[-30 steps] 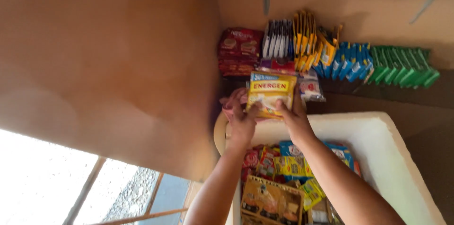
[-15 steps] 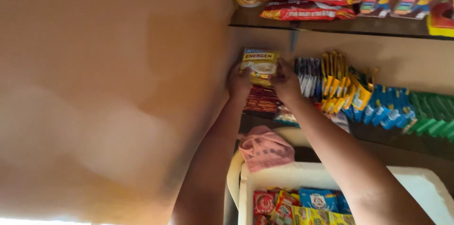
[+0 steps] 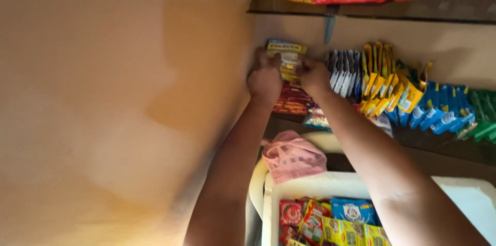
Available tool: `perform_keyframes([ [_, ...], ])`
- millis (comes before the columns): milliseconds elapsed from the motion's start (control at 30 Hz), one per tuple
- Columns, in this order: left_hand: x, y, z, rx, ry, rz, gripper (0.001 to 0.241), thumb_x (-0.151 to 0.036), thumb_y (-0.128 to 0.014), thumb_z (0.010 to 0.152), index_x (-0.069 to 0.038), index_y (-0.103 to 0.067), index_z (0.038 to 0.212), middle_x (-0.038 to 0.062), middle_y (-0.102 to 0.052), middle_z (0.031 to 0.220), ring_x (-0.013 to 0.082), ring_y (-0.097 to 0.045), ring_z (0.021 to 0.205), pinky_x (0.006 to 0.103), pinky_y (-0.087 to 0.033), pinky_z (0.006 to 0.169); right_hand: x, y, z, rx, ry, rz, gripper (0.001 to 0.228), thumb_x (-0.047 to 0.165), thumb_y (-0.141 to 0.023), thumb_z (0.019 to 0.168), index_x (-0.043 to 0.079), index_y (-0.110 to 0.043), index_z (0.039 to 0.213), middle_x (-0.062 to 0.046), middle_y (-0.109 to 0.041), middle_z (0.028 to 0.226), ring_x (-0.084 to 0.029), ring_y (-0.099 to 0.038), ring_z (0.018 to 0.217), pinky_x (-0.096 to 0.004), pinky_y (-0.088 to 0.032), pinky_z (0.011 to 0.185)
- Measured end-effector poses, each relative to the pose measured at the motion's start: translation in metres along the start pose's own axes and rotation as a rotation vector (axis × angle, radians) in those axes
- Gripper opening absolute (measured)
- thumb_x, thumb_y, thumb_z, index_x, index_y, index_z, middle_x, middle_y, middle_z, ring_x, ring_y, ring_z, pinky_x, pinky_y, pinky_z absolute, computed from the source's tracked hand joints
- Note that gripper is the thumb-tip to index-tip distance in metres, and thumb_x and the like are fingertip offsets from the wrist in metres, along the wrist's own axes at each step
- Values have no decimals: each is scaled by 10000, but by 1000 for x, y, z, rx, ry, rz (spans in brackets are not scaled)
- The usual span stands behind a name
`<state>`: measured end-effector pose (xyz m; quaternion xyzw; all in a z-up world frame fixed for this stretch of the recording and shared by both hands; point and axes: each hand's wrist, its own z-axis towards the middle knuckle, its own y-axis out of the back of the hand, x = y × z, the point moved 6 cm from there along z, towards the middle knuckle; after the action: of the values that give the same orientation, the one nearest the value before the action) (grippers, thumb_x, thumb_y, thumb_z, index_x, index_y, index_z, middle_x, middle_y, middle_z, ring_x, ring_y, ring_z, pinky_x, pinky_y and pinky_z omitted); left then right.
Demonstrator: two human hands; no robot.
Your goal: Transferring various snack and beverage packets from a foam container to grocery shelves.
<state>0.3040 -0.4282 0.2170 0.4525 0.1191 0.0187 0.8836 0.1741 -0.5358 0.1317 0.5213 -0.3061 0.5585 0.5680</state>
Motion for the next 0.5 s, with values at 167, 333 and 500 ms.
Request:
perform_keyframes([
  [167, 17, -35, -6, -261, -157, 43, 333, -163, -625, 890, -206, -704, 1211, 170, -608, 1255, 358, -724, 1010, 437, -613, 763, -2, 4, -6, 72, -95, 88, 476, 29, -691, 915, 25, -600, 1382, -123, -730, 1108, -221, -730, 913, -335, -612, 752],
  [333, -4, -1, -34, -78, -82, -54, 371, -131, -645, 878, -197, -725, 1234, 181, -623, 1298, 350, -720, 754, 453, -590, 643, -15, 22, -36, 120, -21, 387, 439, -53, -670, 942, -14, -609, 1375, -85, -716, 1135, -196, -727, 956, -333, -629, 790],
  [500, -55, 65, -131, -178, -174, -557, 275, -92, -685, 982, -167, -704, 1246, 68, -654, 1276, 304, -728, 967, 395, -610, 786, 56, 74, -154, 160, -114, 456, 443, -33, -660, 982, 65, -580, 1406, -8, -696, 1241, -88, -692, 959, -269, -611, 812],
])
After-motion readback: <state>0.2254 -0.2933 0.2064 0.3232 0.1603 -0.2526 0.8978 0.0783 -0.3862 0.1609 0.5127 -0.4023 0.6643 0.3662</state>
